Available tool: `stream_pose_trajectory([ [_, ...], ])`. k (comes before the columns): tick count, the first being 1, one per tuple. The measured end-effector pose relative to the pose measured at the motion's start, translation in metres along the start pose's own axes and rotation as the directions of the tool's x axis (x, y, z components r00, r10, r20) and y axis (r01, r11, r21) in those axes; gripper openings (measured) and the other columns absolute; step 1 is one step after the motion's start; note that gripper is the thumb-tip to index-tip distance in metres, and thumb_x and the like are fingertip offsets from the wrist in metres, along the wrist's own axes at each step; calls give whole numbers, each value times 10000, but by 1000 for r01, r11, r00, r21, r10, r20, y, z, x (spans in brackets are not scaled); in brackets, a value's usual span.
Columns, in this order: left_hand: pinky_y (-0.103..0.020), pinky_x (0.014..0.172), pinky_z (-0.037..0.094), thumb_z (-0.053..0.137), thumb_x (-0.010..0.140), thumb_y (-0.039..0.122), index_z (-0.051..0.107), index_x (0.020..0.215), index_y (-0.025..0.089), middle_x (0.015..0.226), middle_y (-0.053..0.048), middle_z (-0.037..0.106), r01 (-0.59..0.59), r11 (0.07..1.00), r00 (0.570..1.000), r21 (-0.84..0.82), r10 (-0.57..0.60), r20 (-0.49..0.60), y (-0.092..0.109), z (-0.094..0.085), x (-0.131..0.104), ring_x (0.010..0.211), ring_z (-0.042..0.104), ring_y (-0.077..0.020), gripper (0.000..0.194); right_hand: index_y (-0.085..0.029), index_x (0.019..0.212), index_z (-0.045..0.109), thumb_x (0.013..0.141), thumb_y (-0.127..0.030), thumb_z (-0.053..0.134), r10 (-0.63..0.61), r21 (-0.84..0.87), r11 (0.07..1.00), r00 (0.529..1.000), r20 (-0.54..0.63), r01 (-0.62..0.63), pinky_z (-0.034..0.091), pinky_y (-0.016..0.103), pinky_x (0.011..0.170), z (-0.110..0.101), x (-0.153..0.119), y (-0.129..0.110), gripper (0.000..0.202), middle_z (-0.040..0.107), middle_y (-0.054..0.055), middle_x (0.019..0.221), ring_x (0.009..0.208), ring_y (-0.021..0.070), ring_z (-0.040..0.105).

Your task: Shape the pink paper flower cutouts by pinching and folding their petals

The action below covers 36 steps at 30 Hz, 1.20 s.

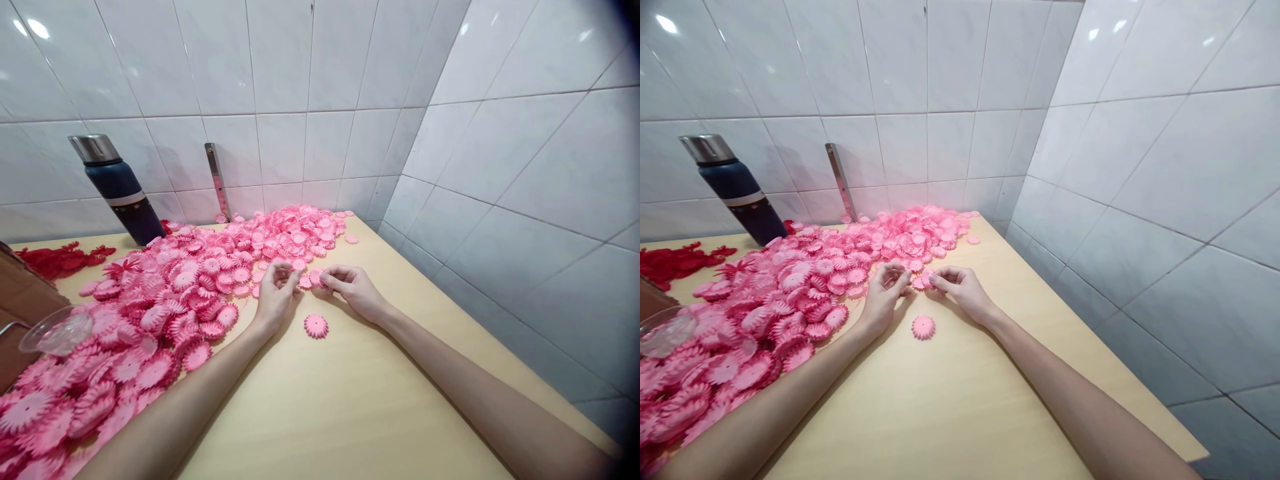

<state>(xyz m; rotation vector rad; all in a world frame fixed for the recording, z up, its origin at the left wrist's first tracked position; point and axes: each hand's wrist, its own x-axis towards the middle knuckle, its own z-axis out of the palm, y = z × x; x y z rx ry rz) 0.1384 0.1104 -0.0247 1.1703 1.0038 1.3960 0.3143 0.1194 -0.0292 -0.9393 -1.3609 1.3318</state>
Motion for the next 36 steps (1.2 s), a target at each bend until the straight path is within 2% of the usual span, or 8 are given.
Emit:
stream_pose_trajectory([
  [3,-239,627,480,719,739,345,628,790,132,768,-35,647,-49,986,977,161,14,214,4,2,-5,664,607,-120,237,-154,765,693,750,-430,718,-14,-55,998,997,74,18,420,282,651,2,-3,-5,278,635,21,709,651,126,524],
  [4,-245,638,480,722,735,356,639,780,130,772,-43,659,-52,982,967,183,3,255,5,2,-6,675,614,-130,245,-155,757,695,759,-436,708,-17,-67,997,995,98,24,419,279,647,2,-4,-7,282,634,21,699,647,126,525],
  [9,-250,642,456,711,743,380,622,697,131,695,-47,655,-68,975,956,211,3,295,6,3,-7,664,595,-141,269,-159,762,703,786,-458,677,-29,-112,993,985,168,48,432,283,663,1,-6,-11,301,659,35,726,666,138,549],
  [16,-246,646,433,657,799,360,629,746,126,714,-44,647,-89,968,935,234,-1,356,6,0,-6,664,572,-131,242,-157,742,676,797,-461,666,-40,-128,990,985,166,62,424,271,647,1,-5,-9,309,640,25,699,645,126,531],
  [25,-275,712,464,654,799,389,650,811,134,759,-49,657,-52,981,924,186,-23,382,2,-5,-1,728,611,-158,255,-157,717,650,770,-481,686,-32,-124,991,988,153,51,452,277,645,3,-6,-11,331,632,21,678,639,133,554],
  [30,-261,704,456,663,794,356,662,803,138,778,-43,654,-13,987,934,160,-45,355,2,-5,-1,739,605,-150,218,-153,808,693,747,-432,725,9,-98,995,988,154,6,468,283,676,2,-7,-10,288,684,46,774,695,148,593],
  [36,-235,666,434,687,766,300,638,735,137,725,-17,614,21,997,965,76,-40,259,1,-3,0,692,554,-120,173,-143,763,693,743,-430,734,18,-8,1000,993,115,-17,457,285,642,0,-3,-5,291,654,32,700,626,127,561],
])
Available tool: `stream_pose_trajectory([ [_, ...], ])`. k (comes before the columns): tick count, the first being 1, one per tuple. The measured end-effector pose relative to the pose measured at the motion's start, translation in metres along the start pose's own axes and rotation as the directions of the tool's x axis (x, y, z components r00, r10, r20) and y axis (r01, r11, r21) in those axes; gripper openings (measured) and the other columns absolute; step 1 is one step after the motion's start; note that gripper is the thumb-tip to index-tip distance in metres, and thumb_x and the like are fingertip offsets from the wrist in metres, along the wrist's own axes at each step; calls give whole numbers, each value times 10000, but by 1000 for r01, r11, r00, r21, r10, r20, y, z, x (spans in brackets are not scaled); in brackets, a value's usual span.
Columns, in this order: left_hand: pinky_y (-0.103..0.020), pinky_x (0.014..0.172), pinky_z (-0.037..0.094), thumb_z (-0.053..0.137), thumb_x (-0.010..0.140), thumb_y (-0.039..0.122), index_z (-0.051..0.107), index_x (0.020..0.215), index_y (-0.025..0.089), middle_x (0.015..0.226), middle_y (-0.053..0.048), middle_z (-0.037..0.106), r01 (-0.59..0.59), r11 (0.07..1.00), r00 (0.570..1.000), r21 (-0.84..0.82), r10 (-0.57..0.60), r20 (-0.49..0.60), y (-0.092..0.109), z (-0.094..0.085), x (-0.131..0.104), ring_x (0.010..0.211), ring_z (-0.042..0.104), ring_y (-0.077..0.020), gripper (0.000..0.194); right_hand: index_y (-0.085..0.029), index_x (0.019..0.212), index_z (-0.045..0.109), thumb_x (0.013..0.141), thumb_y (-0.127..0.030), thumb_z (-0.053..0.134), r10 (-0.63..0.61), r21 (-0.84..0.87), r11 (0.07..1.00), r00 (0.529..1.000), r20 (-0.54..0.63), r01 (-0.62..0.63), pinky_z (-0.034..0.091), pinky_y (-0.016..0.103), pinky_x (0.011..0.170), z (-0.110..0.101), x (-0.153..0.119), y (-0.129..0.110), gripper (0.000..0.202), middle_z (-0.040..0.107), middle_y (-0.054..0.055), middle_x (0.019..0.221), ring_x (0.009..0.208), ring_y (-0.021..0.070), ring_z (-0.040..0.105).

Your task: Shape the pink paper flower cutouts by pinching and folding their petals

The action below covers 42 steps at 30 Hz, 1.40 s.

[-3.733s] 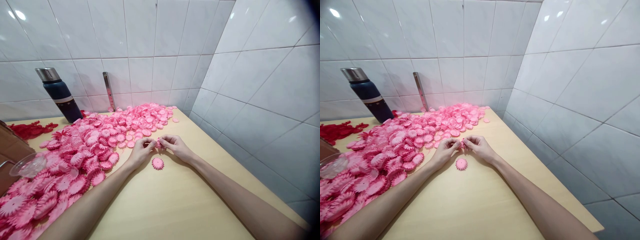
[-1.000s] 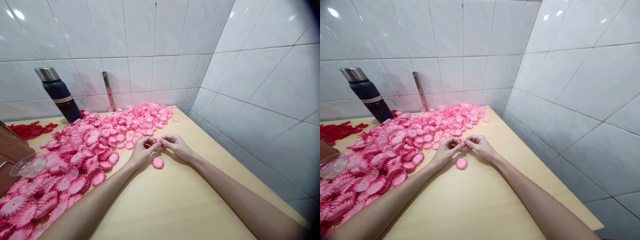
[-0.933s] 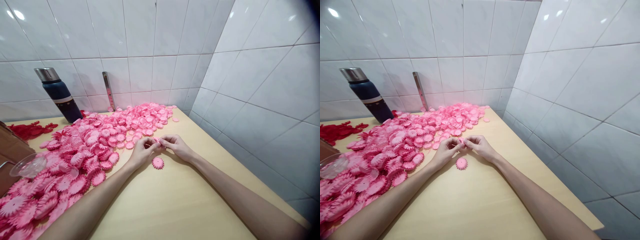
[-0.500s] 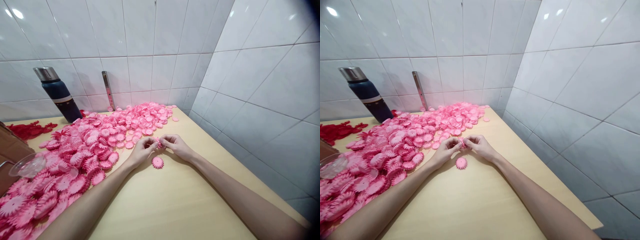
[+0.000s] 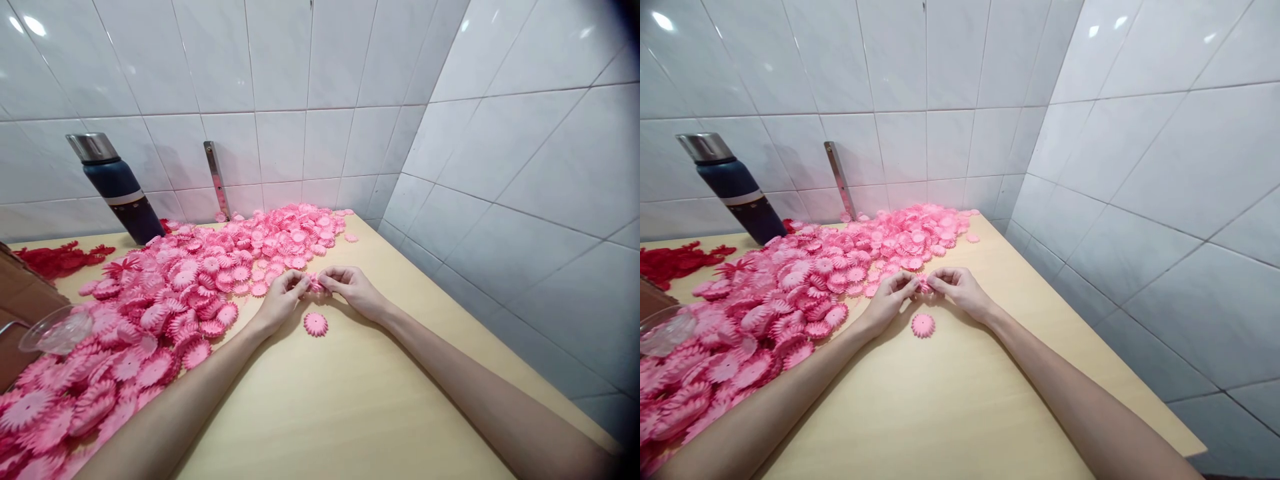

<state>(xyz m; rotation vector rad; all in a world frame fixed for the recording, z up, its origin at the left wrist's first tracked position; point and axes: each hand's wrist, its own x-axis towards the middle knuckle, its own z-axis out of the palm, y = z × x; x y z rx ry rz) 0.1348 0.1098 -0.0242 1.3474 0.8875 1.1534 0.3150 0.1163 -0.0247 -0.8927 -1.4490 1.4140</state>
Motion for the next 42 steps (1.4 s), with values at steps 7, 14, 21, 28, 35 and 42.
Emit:
stream_pose_trajectory([
  [7,-230,539,432,597,814,363,493,777,169,660,26,509,-3,987,967,-163,-38,-250,-16,-3,9,556,507,-92,223,-154,731,637,697,-486,755,14,116,993,988,-151,3,401,249,542,-7,8,13,354,560,-2,634,564,95,480],
  [14,-224,523,471,650,784,334,444,1020,210,806,20,547,-64,979,903,-194,-26,-428,-9,-2,8,607,557,-97,337,-152,725,617,703,-496,746,13,125,992,979,-202,13,398,262,546,-7,8,10,368,536,-3,623,568,102,473],
  [21,-224,597,462,711,743,350,612,778,131,731,-29,635,-52,989,994,137,64,-86,4,7,-3,632,595,-113,243,-136,787,681,747,-434,727,-13,-13,1000,999,-46,12,436,277,635,3,0,1,305,637,26,703,634,121,546],
  [28,-249,630,466,683,768,374,637,737,114,739,-83,695,-28,977,999,210,22,33,4,7,-5,667,629,-155,266,-146,796,691,795,-434,681,-33,-62,997,998,45,36,433,265,659,1,-1,0,288,658,26,736,659,117,549],
  [35,-266,661,483,680,766,355,658,758,110,737,-90,703,-35,975,999,220,27,39,5,5,-3,680,639,-168,246,-146,809,712,801,-458,666,-49,-100,993,996,71,56,417,273,648,-2,-1,0,315,650,33,727,650,120,516],
  [42,-279,666,489,697,751,330,700,801,107,783,-98,713,-38,971,999,234,31,32,3,2,-2,703,642,-183,228,-146,815,688,805,-440,669,-43,-90,995,996,81,51,421,274,666,-2,-2,-1,294,635,30,751,675,121,518],
])
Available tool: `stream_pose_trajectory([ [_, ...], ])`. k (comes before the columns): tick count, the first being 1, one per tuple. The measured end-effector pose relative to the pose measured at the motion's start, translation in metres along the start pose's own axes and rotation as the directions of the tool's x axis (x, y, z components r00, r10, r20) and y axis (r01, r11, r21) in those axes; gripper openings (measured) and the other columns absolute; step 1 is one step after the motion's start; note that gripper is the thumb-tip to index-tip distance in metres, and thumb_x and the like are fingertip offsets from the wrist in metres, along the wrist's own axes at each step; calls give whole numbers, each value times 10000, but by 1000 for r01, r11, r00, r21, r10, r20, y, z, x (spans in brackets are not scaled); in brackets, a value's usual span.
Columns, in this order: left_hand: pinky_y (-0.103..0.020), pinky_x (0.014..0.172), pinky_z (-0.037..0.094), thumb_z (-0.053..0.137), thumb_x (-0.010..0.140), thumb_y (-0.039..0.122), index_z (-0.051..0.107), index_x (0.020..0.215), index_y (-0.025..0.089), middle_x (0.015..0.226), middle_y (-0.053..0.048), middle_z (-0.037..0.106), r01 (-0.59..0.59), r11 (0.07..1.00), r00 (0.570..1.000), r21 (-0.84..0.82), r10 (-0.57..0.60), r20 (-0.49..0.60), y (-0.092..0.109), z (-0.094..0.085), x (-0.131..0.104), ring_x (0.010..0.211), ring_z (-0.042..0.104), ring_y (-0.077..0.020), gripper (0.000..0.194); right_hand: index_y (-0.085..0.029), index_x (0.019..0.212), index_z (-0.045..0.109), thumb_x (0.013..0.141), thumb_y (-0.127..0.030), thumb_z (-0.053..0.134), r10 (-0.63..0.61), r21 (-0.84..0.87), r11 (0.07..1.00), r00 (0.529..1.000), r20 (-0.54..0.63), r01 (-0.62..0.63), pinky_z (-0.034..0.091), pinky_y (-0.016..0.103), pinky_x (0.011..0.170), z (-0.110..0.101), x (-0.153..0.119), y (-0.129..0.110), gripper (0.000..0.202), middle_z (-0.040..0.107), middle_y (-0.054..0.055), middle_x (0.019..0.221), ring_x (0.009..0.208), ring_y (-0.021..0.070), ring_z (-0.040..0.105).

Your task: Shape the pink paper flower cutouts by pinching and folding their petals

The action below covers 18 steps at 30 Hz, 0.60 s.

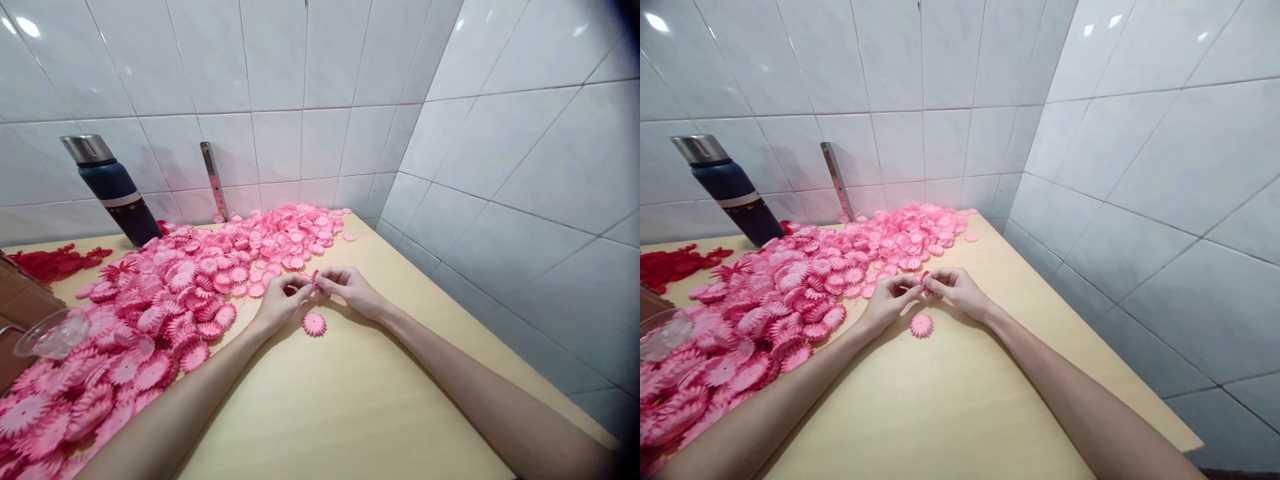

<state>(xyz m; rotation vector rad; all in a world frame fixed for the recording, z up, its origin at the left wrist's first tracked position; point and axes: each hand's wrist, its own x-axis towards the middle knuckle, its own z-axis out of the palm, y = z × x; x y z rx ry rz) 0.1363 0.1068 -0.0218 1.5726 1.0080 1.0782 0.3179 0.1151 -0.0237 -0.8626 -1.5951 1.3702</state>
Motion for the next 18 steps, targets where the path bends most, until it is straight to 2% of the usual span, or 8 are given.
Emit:
stream_pose_trajectory([
  [10,-258,668,484,673,777,322,694,771,111,731,-72,697,13,998,1000,-59,-13,3,3,-2,0,676,633,-155,212,-144,763,680,794,-462,676,22,31,999,1000,-16,-21,444,283,651,2,1,-1,319,647,34,702,641,126,556],
  [18,-267,679,483,678,775,343,673,785,117,747,-57,668,12,997,1000,-74,-13,-3,0,-2,1,700,636,-160,227,-146,800,684,760,-426,719,31,43,999,1000,-3,-31,459,300,689,3,0,-3,285,648,33,729,689,142,574],
])
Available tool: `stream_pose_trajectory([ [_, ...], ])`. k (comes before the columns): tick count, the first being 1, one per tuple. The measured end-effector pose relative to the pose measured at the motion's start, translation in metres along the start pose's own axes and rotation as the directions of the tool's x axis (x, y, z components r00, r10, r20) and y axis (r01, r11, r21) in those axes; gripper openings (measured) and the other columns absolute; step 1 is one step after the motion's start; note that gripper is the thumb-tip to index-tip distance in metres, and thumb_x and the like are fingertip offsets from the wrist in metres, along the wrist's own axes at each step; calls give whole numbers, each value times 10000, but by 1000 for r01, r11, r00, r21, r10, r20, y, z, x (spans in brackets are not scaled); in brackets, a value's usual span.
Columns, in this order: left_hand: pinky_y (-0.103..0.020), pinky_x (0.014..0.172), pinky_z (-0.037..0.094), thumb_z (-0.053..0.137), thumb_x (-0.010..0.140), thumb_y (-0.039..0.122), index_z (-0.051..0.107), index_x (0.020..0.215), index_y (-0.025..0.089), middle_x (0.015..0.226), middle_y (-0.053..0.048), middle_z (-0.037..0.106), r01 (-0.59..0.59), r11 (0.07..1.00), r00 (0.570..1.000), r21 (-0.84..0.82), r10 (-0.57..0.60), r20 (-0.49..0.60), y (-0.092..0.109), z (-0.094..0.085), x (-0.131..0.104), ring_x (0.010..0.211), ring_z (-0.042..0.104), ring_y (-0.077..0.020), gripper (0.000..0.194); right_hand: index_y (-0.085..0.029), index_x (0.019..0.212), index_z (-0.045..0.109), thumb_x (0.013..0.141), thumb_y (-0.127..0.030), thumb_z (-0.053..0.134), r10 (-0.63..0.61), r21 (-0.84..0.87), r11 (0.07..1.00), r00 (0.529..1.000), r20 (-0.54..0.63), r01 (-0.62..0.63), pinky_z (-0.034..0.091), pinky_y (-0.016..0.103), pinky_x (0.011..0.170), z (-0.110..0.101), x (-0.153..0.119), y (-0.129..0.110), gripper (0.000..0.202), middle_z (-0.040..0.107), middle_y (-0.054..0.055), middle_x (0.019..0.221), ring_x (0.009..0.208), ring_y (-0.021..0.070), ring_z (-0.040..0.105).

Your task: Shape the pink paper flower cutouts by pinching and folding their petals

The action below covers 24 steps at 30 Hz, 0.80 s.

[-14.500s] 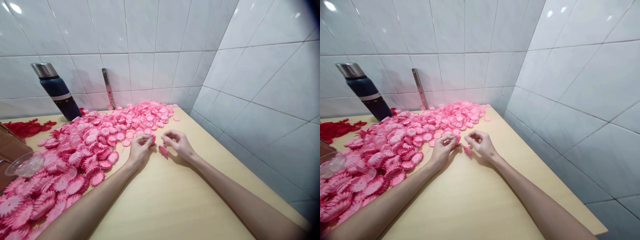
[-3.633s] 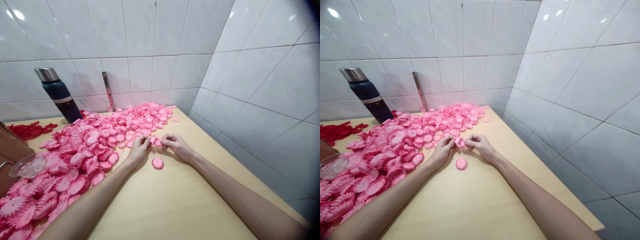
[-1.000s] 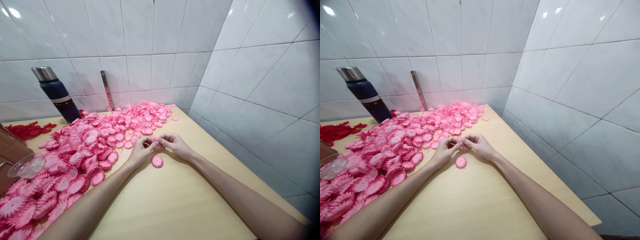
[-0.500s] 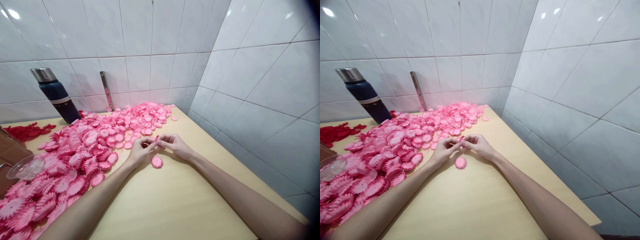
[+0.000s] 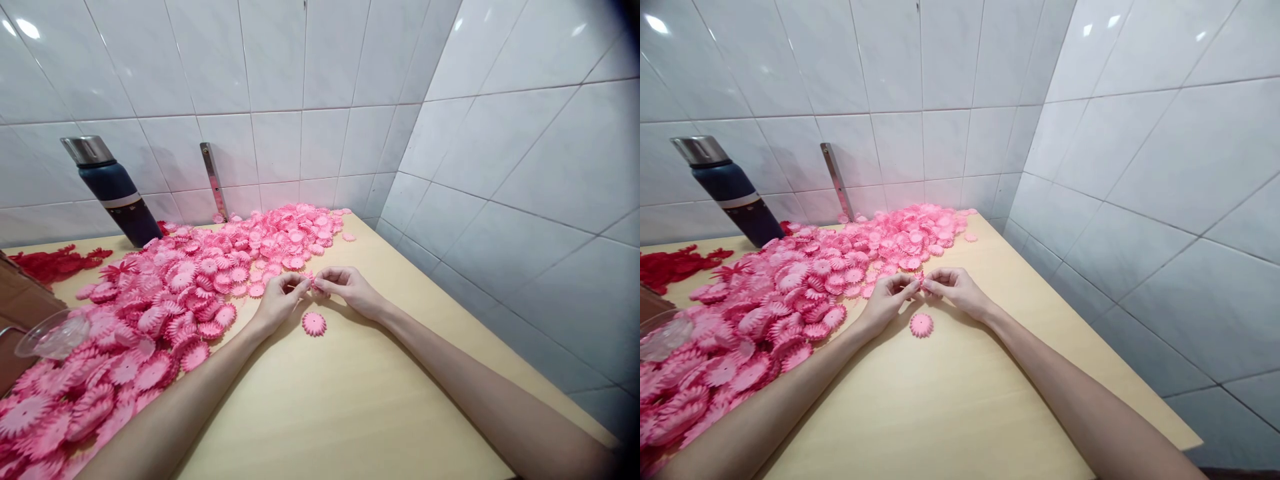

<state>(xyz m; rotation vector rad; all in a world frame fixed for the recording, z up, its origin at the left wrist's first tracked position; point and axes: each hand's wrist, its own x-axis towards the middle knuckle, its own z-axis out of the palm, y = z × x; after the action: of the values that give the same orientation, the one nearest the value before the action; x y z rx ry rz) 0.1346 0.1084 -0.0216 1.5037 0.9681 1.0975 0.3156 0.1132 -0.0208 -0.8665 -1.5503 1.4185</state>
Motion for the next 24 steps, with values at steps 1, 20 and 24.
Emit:
stream_pose_trajectory([
  [1,-266,678,483,678,775,340,667,778,118,738,-51,662,0,1000,1000,-10,0,-2,0,0,0,691,629,-155,222,-146,792,682,765,-420,716,-2,17,1000,1000,-3,2,454,301,687,-1,0,1,277,647,35,722,684,142,571],
  [20,-224,530,481,633,790,356,502,1011,174,791,-1,567,-24,954,902,-300,-108,-417,-11,0,9,641,575,-108,315,-166,745,594,727,-431,736,41,215,977,978,-206,4,375,278,558,-6,8,9,301,533,-1,660,575,110,460],
  [24,-234,620,493,712,736,351,627,884,137,788,-41,648,-18,996,976,-91,-3,-219,-1,4,1,690,605,-125,274,-154,783,650,723,-417,752,5,104,995,992,-126,8,412,289,626,0,4,6,289,597,16,697,629,125,511],
])
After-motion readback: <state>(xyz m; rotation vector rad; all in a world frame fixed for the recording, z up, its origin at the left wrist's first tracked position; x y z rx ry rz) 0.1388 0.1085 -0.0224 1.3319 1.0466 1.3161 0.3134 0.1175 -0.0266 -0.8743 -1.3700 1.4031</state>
